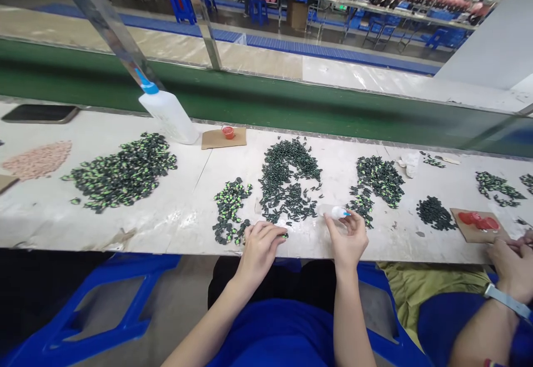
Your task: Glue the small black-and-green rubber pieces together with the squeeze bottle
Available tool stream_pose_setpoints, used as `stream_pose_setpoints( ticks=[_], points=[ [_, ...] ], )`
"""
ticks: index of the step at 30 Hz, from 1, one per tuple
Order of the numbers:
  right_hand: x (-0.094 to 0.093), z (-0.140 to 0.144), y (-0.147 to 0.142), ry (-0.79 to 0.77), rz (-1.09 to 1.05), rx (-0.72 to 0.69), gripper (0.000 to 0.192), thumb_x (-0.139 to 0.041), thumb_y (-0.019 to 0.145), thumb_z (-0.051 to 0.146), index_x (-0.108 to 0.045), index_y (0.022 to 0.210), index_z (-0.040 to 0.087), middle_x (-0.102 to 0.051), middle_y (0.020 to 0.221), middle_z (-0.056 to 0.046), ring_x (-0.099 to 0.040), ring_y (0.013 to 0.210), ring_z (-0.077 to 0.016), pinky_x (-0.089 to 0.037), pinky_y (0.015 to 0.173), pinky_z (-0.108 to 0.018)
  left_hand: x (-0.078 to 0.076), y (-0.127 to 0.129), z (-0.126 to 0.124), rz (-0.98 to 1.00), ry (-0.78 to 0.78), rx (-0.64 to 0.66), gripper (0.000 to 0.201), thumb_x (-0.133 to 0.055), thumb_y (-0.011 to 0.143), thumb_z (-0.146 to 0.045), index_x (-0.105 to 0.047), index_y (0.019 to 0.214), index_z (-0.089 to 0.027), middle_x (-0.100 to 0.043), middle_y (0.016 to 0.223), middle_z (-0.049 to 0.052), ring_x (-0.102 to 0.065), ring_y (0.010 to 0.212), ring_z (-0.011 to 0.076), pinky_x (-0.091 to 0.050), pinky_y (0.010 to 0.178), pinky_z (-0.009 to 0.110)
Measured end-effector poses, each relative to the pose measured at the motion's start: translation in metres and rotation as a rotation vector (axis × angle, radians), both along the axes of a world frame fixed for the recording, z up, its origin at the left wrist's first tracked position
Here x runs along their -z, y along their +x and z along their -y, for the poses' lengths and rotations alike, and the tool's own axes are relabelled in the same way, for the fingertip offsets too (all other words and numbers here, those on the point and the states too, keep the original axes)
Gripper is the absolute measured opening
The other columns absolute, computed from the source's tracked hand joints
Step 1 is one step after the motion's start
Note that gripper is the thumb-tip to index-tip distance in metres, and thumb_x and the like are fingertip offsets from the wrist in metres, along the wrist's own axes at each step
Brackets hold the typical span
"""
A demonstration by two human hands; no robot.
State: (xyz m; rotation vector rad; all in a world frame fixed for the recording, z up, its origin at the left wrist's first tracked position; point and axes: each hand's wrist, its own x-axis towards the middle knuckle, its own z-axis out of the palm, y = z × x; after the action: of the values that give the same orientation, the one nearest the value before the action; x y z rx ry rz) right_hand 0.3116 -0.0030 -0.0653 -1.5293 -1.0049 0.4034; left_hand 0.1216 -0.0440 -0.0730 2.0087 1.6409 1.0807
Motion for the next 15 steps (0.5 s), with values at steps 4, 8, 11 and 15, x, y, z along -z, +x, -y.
stream_pose_setpoints(
  ticks=[4,8,11,15],
  points=[
    [-0.002,-0.002,0.001,-0.019,0.209,0.093,0.042,-0.075,0.064,0.042,-0.062,0.094,0.015,-0.068,0.086,-0.009,-0.063,0.072,-0.0198,-0.054,0.076,-0.040,-0.005,-0.005,0.003,0.249,-0.004,0.082,0.017,-0.052,0.088,-0.019,-0.066,0.096,-0.022,-0.073,0.090,0.004,-0.067,0.085,0.0180,-0.053,0.076,0.031],
    [-0.003,-0.006,0.000,-0.048,0.189,0.027,0.054,-0.077,0.064,0.040,-0.056,0.107,0.016,-0.067,0.093,-0.009,-0.063,0.076,-0.0197,-0.053,0.075,-0.038,-0.013,-0.009,0.005,0.422,-0.149,0.090,0.015,-0.056,0.086,-0.024,-0.067,0.095,-0.022,-0.073,0.086,0.003,-0.070,0.077,0.0176,-0.059,0.072,0.030],
    [-0.002,0.000,-0.008,0.175,0.190,0.073,0.073,-0.080,0.064,0.033,-0.041,0.125,0.018,-0.062,0.110,-0.013,-0.062,0.087,-0.0202,-0.052,0.074,-0.035,-0.015,-0.014,0.004,0.498,-0.221,0.065,0.013,-0.059,0.083,-0.025,-0.069,0.090,-0.021,-0.074,0.083,0.003,-0.071,0.075,0.0181,-0.061,0.072,0.030],
    [0.002,0.014,-0.023,0.380,0.404,-0.084,0.047,-0.076,0.071,0.023,-0.054,0.113,0.022,-0.063,0.091,-0.005,-0.059,0.074,-0.0163,-0.048,0.061,-0.028,-0.013,-0.023,0.003,0.515,-0.245,-0.021,0.016,-0.062,0.080,-0.027,-0.070,0.093,-0.021,-0.075,0.088,0.004,-0.071,0.080,0.0190,-0.060,0.077,0.031]
  ],
)
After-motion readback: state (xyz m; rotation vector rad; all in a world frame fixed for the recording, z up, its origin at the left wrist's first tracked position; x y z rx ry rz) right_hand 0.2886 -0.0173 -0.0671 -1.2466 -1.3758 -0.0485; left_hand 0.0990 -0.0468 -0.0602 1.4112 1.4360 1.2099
